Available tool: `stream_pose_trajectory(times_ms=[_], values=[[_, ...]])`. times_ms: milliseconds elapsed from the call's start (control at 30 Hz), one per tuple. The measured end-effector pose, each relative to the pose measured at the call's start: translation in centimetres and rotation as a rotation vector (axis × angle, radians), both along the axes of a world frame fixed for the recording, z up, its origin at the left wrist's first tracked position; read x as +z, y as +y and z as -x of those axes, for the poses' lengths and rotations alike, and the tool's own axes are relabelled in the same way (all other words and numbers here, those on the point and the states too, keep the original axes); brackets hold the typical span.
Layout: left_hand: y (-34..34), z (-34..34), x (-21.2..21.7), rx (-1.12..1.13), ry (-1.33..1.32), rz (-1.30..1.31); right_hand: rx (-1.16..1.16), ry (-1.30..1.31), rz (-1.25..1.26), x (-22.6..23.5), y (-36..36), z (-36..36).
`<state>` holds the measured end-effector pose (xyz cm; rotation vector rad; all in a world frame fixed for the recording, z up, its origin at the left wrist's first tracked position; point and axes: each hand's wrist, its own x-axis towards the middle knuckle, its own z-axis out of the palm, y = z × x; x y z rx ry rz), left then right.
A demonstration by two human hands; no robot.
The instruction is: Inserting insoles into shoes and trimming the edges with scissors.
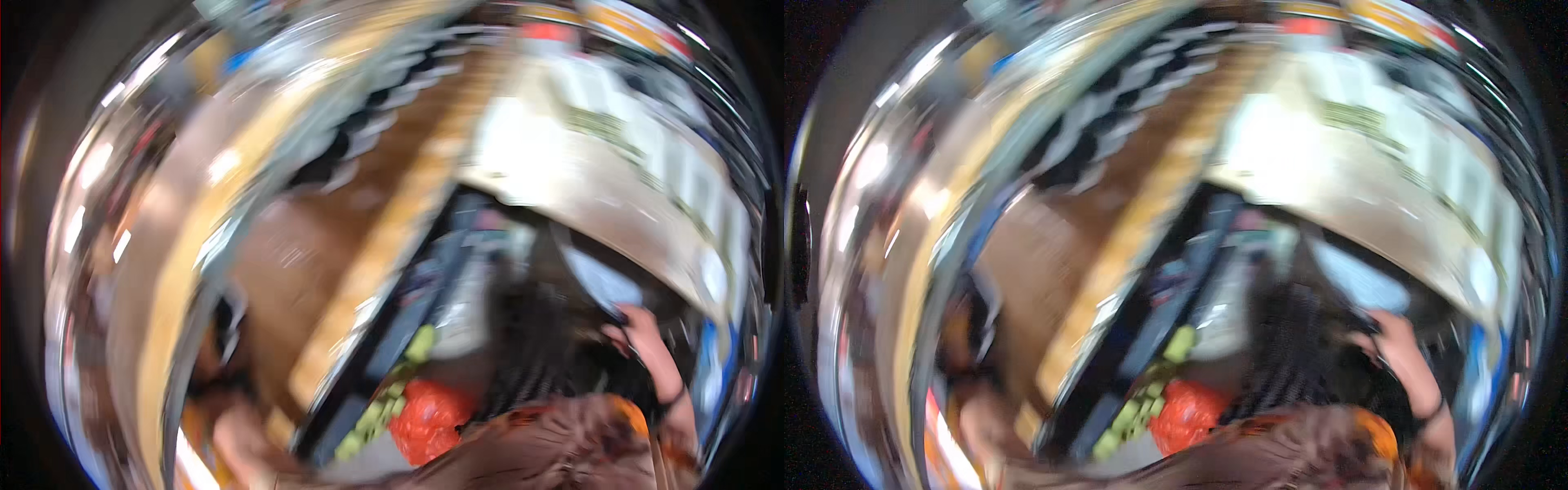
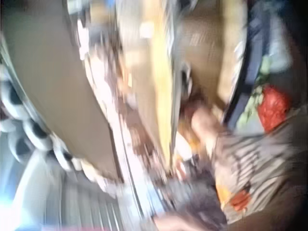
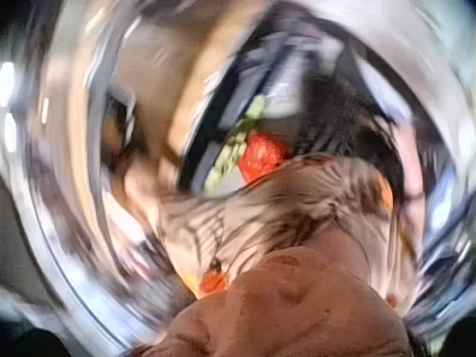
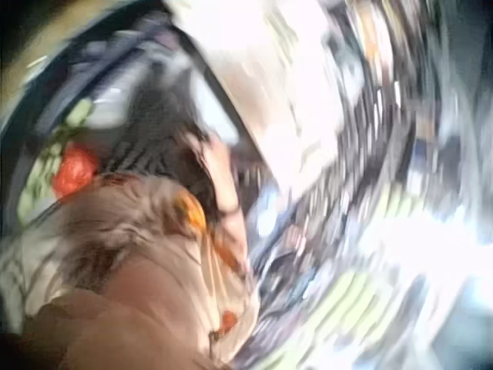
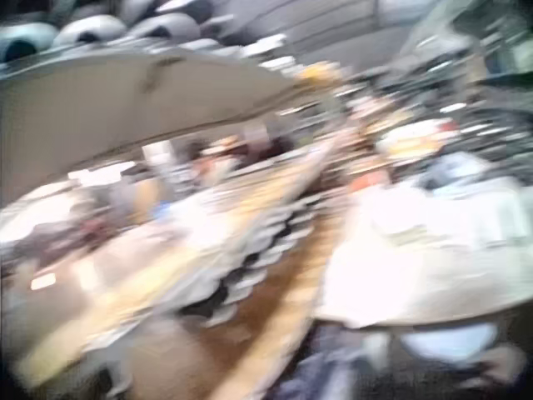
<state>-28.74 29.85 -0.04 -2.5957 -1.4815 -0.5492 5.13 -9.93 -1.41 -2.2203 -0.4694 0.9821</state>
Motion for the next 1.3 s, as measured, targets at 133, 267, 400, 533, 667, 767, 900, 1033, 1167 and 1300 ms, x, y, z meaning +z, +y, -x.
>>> stream_pose_trajectory(times_ms=[133,267,400,533,667,767,900,1033,1167,1300], values=[[-14.9,-27.0,2.0,-0.588,-0.127,0.354,0.265,-0.278,0.093,-0.8,0.4,-1.4],[-45.2,-31.9,9.7,-0.895,-0.037,0.635,0.102,-0.238,-0.141,-2.1,-5.1,-2.9],[-19.3,-29.7,0.5,-1.204,0.168,0.793,-0.238,-0.304,-0.135,-1.6,-16.2,-0.7],[-28.5,-38.0,-9.3,-1.774,0.271,0.58,-0.452,-0.363,-0.064,-2.0,-21.1,0.4],[-39.3,-37.9,-5.4,-1.986,0.413,0.614,-0.566,-0.413,-0.046,-4.0,-25.6,2.5],[-40.4,-38.8,-6.1,-1.977,0.44,0.527,-0.554,-0.482,-0.109,-4.0,-26.7,1.7],[-39.3,-38.0,-6.9,-1.792,0.192,0.625,-0.548,-0.443,-0.154,-3.0,-27.0,-0.7],[-35.2,-37.2,-10.3,-1.472,0.762,0.505,-0.565,-0.545,-0.154,-1.7,-27.3,-3.4],[-34.1,-36.6,-10.8,-1.463,0.681,0.431,-0.526,-0.652,-0.157,-1.1,-26.1,-7.6],[-33.4,-37.0,-12.0,-1.545,0.426,0.558,-0.476,-0.815,-0.103,1.1,-23.1,-11.9]])
